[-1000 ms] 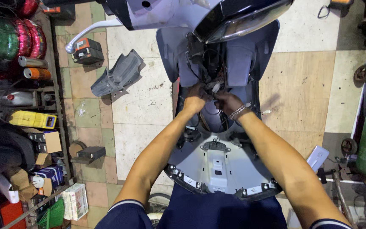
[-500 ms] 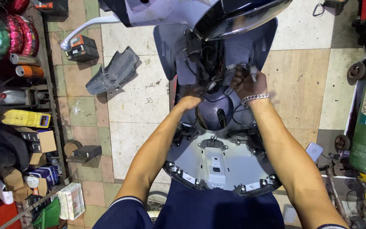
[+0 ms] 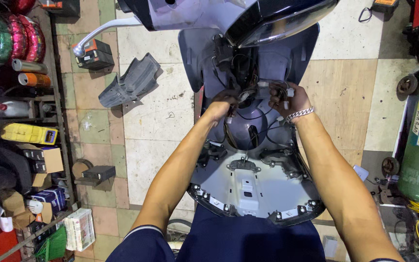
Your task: The person removes screws from the under-seat storage compartment using a power drill, handles plastic fairings, and connects electrical wiring for the scooter front panel.
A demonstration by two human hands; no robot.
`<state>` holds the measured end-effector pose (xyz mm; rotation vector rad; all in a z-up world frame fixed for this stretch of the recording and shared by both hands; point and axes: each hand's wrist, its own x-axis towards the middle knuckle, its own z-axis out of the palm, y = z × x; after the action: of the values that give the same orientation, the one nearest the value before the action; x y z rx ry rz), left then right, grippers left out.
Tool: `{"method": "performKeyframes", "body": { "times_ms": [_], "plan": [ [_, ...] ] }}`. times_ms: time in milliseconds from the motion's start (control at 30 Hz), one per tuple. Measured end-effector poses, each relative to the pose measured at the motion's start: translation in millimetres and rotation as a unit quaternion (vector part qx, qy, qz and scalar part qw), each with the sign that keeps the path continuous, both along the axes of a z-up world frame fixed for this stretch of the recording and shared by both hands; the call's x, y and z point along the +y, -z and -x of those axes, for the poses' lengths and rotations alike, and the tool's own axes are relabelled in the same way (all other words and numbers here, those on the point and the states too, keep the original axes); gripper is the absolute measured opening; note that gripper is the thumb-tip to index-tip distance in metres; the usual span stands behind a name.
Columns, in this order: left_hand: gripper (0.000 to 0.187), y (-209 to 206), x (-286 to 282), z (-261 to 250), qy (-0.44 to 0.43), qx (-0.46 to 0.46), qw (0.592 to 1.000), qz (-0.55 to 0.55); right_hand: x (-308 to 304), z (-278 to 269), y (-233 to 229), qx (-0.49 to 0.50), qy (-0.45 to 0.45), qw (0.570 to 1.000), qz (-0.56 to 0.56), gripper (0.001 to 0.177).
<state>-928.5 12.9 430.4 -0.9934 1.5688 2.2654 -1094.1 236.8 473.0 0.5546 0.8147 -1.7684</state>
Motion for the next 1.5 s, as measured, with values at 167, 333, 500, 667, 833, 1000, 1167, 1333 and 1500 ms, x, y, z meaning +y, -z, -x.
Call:
{"method": "performKeyframes", "body": {
  "times_ms": [167, 333, 500, 667, 833, 1000, 1167, 1333, 1500],
  "plan": [
    [0.022, -10, 4, 3, 0.035, -0.024, 0.994, 0.102, 4, -6, -11, 0.015, 0.000, 0.999, -0.051, 0.038],
    [0.028, -12, 7, 8, 0.105, 0.026, 0.936, 0.335, 4, -4, -13, 0.033, -0.041, 0.998, -0.016, 0.039],
    [0.027, -15, 20, 8, 0.142, 0.104, 0.904, 0.389, 1, -9, 3, 0.074, -0.172, 0.980, -0.065, 0.025],
    [0.029, -18, 28, 8, 0.171, 0.094, 0.917, 0.348, -28, -33, 14, 0.203, -0.251, 0.915, -0.241, 0.029],
    [0.029, -1, 27, 11, 0.111, 0.083, 0.932, 0.334, -20, -38, 35, 0.153, -0.172, 0.955, -0.185, 0.020],
    [0.039, 39, 31, 22, 0.048, 0.090, 0.930, 0.354, -1, -29, 54, 0.046, -0.121, 0.991, -0.031, 0.011],
    [0.016, 62, 37, 30, -0.009, 0.050, 0.966, 0.254, 8, -28, 62, 0.006, -0.096, 0.995, -0.026, 0.011],
    [0.018, 75, 40, 26, -0.002, 0.047, 0.967, 0.250, 9, -34, 87, -0.005, -0.075, 0.997, -0.033, 0.005],
    [0.019, 129, 45, 31, -0.061, 0.064, 0.992, 0.096, 3, -43, 112, 0.020, -0.087, 0.996, -0.021, 0.004]
  ]
}}
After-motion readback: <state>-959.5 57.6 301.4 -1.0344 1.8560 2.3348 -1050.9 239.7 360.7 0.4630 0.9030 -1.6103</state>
